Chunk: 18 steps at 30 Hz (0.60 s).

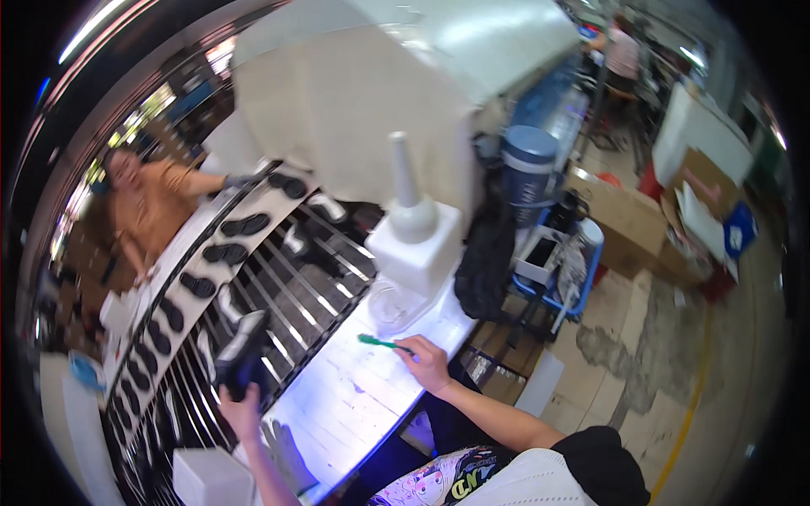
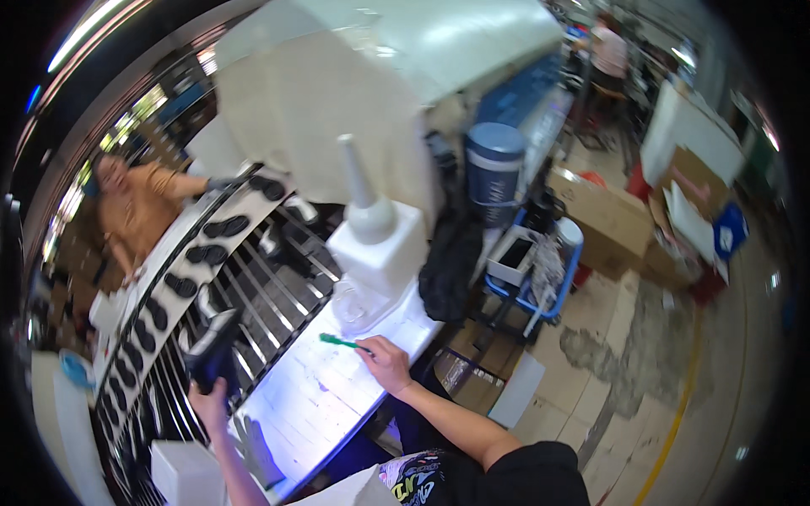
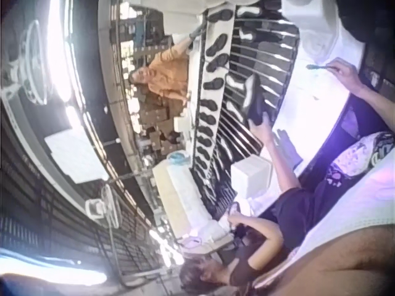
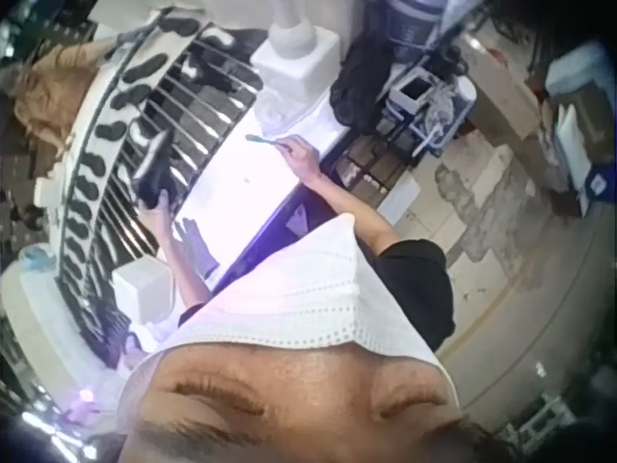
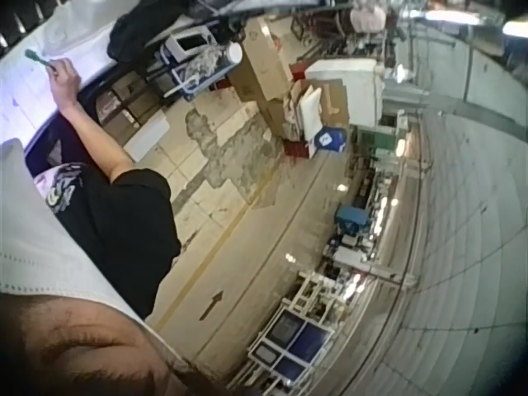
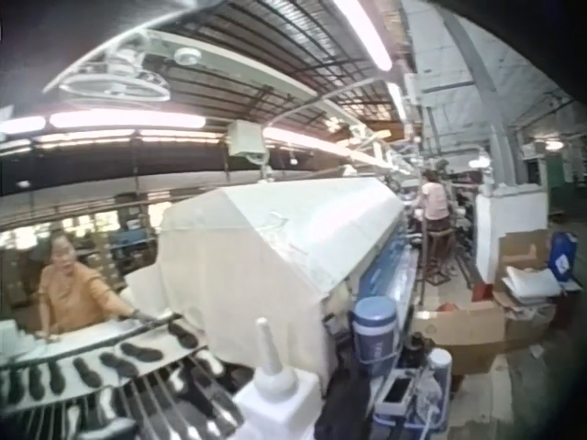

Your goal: Applying adhesive or primer to the edges of shoe soles using a small brush.

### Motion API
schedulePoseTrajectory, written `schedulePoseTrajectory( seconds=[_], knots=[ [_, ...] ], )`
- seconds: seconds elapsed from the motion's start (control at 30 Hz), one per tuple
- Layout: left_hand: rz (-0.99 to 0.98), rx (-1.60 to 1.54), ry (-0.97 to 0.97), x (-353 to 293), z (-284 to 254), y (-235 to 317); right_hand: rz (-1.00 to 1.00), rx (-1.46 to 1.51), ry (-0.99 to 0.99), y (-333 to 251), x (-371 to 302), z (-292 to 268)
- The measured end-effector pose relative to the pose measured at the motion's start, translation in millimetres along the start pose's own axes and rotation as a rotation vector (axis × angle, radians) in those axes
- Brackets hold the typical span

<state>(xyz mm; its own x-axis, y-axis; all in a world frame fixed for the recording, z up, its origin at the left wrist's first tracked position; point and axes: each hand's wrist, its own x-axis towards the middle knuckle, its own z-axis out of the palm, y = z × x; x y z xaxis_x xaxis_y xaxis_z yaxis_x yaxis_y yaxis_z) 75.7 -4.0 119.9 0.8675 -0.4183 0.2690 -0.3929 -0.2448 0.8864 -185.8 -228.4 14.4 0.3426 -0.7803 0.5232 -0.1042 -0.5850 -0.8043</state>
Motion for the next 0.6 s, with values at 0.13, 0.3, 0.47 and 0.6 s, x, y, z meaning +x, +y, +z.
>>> schedulePoseTrajectory(
  seconds=[0.13, 0.3, 0.47, 0.6],
  knots=[
    [0.087, 0.41, -0.194, -114, 8, 9, 0.037, 0.04, 0.014, -3, -3, 3],
    [0.394, 0.457, -0.351, -157, 25, -6, 0.102, 0.11, -0.031, -7, -2, 1],
    [0.035, 0.483, -0.213, -96, 45, -7, 0.167, 0.102, -0.118, -38, 37, -29],
    [-0.26, 0.442, -0.448, -49, 67, -13, 0.081, -0.07, -0.223, -37, 71, -53]
  ],
)
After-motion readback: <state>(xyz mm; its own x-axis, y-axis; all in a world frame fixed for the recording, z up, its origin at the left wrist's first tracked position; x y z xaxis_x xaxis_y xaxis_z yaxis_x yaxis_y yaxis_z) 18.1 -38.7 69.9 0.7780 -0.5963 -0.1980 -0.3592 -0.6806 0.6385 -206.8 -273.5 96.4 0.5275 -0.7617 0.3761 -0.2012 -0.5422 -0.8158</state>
